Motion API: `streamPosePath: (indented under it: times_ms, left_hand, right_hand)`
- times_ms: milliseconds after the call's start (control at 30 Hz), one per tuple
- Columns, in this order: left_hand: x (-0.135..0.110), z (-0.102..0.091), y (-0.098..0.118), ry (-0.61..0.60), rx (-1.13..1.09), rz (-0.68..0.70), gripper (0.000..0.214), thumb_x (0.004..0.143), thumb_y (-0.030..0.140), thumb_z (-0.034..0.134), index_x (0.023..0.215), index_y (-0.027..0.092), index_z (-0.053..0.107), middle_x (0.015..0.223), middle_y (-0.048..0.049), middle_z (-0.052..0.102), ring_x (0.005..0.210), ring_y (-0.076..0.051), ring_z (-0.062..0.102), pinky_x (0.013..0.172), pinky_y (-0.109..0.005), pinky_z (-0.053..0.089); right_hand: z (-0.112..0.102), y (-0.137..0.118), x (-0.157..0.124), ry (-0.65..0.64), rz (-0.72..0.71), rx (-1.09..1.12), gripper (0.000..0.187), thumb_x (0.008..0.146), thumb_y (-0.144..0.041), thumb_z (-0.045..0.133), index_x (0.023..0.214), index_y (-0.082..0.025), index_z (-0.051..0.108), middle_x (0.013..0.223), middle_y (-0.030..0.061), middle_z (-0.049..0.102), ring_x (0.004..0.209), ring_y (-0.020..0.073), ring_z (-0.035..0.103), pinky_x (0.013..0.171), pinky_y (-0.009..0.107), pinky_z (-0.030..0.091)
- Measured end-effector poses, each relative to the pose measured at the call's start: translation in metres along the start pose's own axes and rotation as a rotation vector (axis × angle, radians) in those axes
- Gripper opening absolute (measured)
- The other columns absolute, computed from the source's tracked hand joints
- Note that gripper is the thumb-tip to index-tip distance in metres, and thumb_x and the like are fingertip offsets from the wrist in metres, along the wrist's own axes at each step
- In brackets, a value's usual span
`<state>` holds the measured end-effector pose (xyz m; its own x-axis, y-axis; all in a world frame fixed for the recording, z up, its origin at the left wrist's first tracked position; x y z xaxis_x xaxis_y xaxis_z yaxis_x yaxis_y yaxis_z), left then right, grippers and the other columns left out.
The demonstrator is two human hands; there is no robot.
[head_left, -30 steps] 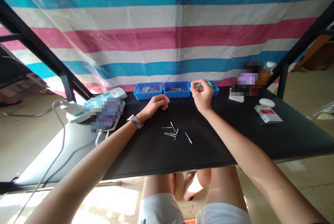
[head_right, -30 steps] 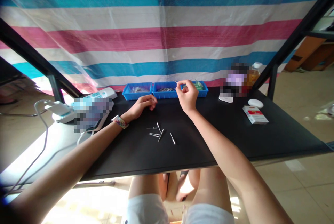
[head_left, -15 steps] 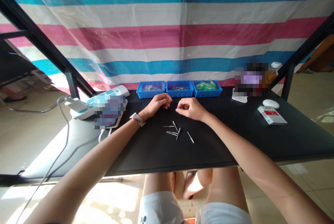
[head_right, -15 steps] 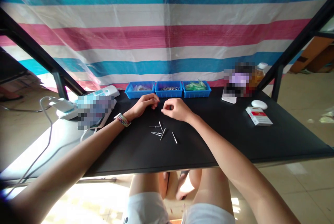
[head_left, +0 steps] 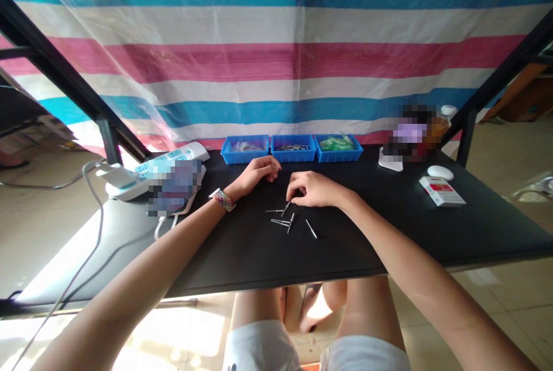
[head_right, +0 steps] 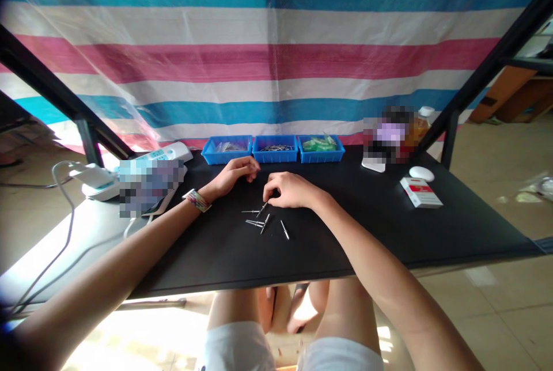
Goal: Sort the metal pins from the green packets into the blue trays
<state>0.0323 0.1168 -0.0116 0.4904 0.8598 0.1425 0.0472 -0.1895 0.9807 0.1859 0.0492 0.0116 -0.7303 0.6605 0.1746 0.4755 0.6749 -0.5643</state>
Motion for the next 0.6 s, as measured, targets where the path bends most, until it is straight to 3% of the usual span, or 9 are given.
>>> streamPosePath:
  times_ms: [133, 267, 400, 600]
  left_hand:
    - [0.0, 0.0, 0.0, 0.0, 0.0, -0.005, 0.026, 0.083, 0.037, 0.073, 0.091, 0.013, 0.069, 0.072, -0.0015, 0.065, 0.064, -0.013, 0.059, 0.063, -0.026, 0.046]
    - [0.001, -0.001, -0.001, 0.0, 0.005, -0.007, 0.026, 0.082, 0.038, 0.073, 0.091, 0.014, 0.069, 0.071, -0.0015, 0.065, 0.063, -0.014, 0.059, 0.063, -0.026, 0.045]
    - [0.002, -0.001, -0.001, -0.005, 0.011, -0.008, 0.026, 0.082, 0.038, 0.073, 0.091, 0.013, 0.069, 0.072, -0.0019, 0.066, 0.064, -0.014, 0.059, 0.064, -0.026, 0.046]
    - [0.001, 0.0, -0.001, -0.003, 0.012, -0.007, 0.026, 0.083, 0.038, 0.073, 0.091, 0.014, 0.07, 0.072, -0.0016, 0.066, 0.064, -0.014, 0.059, 0.063, -0.026, 0.046]
  right_hand:
    - [-0.008, 0.01, -0.002, 0.008, 0.047, 0.024, 0.017, 0.08, -0.007, 0.076, 0.09, -0.019, 0.082, 0.089, 0.001, 0.064, 0.07, 0.0099, 0.052, 0.068, 0.024, 0.039]
    - [-0.003, 0.008, -0.002, 0.004, 0.009, 0.072, 0.021, 0.078, -0.011, 0.08, 0.097, -0.021, 0.083, 0.09, 0.0007, 0.066, 0.069, 0.0099, 0.054, 0.067, 0.024, 0.041]
    - [0.004, 0.001, 0.0, -0.03, -0.003, 0.09, 0.013, 0.081, -0.013, 0.079, 0.088, -0.022, 0.083, 0.088, 0.0008, 0.067, 0.07, 0.0109, 0.055, 0.065, 0.024, 0.041]
    - [-0.005, 0.012, 0.0, -0.045, 0.065, 0.23, 0.008, 0.077, -0.012, 0.076, 0.083, -0.017, 0.079, 0.082, 0.0009, 0.069, 0.064, 0.01, 0.053, 0.061, 0.024, 0.04]
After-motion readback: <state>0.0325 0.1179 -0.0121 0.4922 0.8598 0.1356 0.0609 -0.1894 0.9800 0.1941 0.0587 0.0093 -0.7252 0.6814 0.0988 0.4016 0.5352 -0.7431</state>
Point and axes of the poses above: each hand's wrist, its own x-axis towards the middle knuckle, its own z-axis out of the palm, y = z × x, the point moved 7 cm from there along x, towards the middle knuckle
